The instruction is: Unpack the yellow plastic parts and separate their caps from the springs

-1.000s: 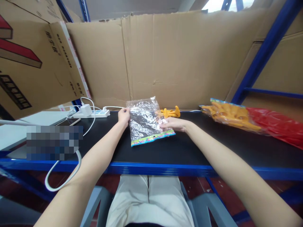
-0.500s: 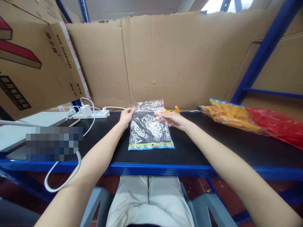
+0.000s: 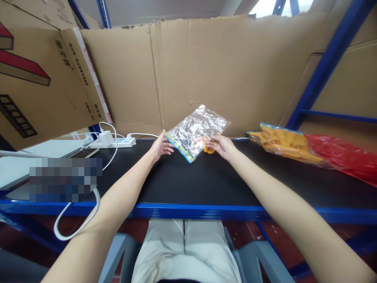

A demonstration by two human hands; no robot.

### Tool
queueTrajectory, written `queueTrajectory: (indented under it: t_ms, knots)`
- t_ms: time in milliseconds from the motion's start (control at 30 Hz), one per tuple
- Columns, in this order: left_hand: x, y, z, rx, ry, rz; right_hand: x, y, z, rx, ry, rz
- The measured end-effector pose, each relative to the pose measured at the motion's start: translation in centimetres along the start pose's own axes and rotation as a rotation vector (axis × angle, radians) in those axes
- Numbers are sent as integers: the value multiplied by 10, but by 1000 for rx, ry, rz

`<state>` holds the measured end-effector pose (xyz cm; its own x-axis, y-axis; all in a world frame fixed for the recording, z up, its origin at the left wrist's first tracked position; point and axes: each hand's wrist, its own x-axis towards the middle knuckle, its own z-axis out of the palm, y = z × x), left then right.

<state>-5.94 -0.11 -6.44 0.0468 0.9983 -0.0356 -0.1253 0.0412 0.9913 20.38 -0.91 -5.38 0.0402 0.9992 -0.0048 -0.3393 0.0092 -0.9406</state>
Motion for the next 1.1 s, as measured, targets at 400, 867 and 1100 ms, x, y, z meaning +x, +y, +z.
queueTrajectory:
  t_ms: [400, 867, 1100]
  knots:
    - [-10, -9, 9, 286, -142, -59, -2, 7, 2, -4, -127, 151]
    - [-8, -3, 12, 323, 39, -41, 3, 10, 1, -182, 30, 182]
    - [-5, -7, 9, 254, 95, 61, 3, 15, -3, -135, -8, 37]
